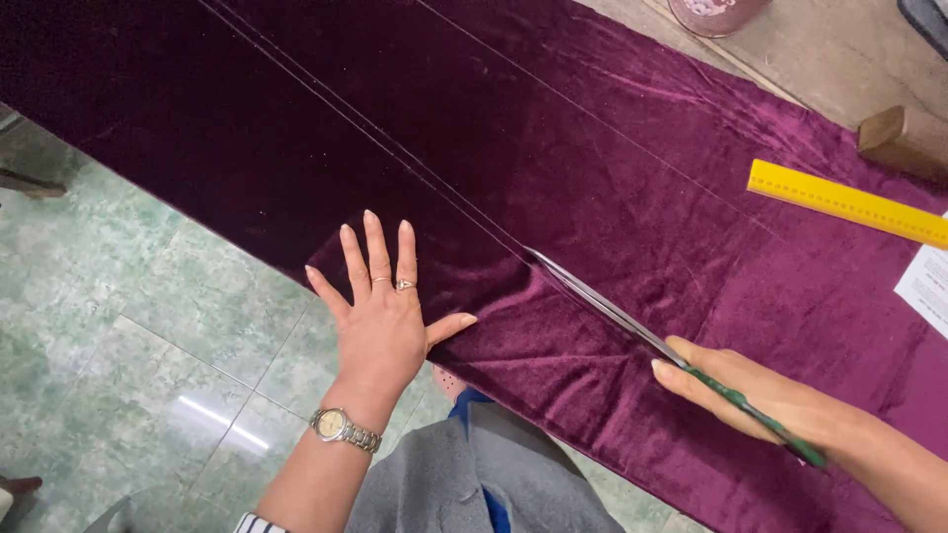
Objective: Cutting a large piece of purple velvet fabric along a marked line using tailor scissors and preparing it for sewing.
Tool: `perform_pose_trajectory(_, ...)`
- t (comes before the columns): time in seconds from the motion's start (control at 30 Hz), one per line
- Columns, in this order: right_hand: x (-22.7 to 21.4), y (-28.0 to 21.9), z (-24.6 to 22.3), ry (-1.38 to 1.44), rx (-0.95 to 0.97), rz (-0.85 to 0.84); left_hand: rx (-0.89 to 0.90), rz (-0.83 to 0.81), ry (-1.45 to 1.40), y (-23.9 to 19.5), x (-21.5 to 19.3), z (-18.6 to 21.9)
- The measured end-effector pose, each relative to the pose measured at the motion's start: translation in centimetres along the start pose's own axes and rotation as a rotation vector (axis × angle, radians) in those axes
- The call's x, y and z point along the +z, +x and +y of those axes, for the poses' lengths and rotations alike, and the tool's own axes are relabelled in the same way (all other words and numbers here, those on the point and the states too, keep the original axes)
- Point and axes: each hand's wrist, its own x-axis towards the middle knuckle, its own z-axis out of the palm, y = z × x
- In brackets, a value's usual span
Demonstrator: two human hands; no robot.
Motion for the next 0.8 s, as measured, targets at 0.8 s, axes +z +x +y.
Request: perform_pose_trajectory(0.8, -0.1, 2.9, -1.0, 0.146, -0.165, -0.021, -0.029, 0.026, 0.051, 0.1, 0.2, 0.2)
